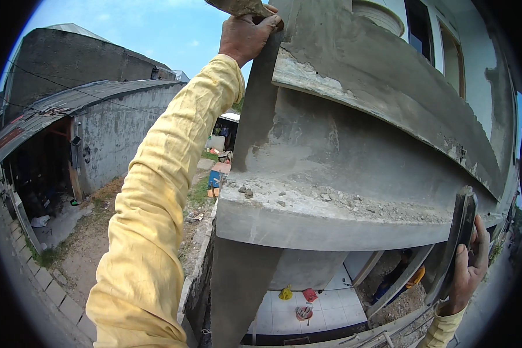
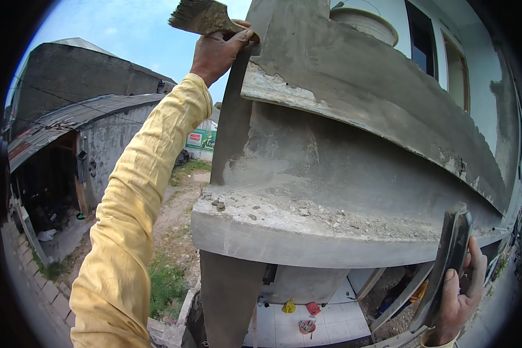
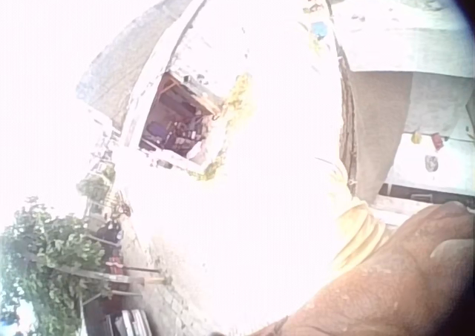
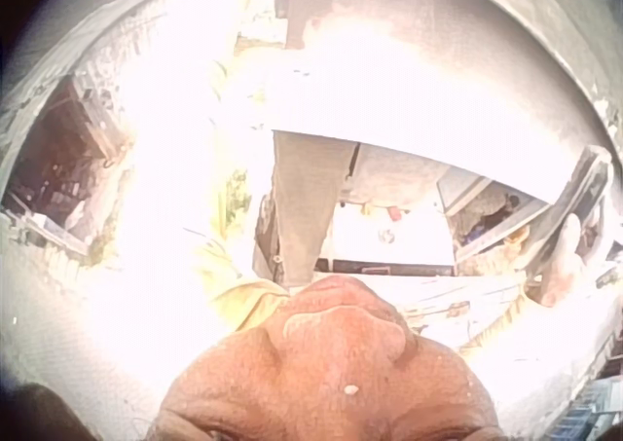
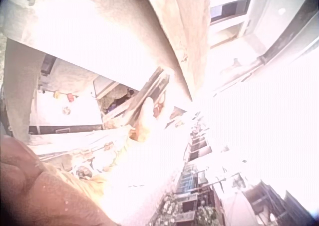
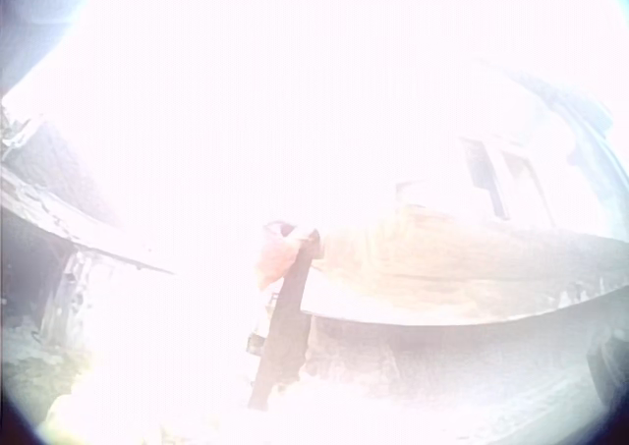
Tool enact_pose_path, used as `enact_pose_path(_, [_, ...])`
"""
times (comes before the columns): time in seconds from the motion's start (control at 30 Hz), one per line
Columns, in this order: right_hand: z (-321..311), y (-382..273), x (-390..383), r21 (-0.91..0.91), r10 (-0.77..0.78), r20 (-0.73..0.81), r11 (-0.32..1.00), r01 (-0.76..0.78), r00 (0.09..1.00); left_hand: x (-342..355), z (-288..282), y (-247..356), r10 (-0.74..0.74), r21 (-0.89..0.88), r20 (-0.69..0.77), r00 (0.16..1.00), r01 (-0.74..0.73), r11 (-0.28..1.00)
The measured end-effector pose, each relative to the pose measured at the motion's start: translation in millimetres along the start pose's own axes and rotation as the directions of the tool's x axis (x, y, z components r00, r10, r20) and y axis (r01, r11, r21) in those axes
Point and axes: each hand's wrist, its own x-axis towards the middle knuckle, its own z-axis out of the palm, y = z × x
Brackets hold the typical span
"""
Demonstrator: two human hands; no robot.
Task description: The person smooths a concrete wall surface using a trowel and a brush. They repeatedly scrape and brush the wall to remove excess material and refine the texture. The person works on a vertical section of the wall, occasionally switching between the trowel and the brush.
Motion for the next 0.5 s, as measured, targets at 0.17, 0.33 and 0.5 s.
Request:
enact_pose_path(0.17, [-3, 3, 0, -0.022, 0.042, 0.056, 0.999, -0.041, 0.998, 0, -8, 20, -0.022, 0.057, 0.050, 0.998, 0.019, 0.998])
enact_pose_path(0.33, [0, 6, 1, -0.044, 0.062, 0.036, 0.997, -0.060, 0.997, -6, -4, 9, -0.006, 0.014, -0.042, 0.999, 0.006, 1.000])
enact_pose_path(0.5, [6, 5, -2, -0.037, 0.064, 0.052, 0.997, -0.063, 0.997, -1, -5, 4, 0.048, 0.078, -0.040, 0.998, -0.045, 0.996])
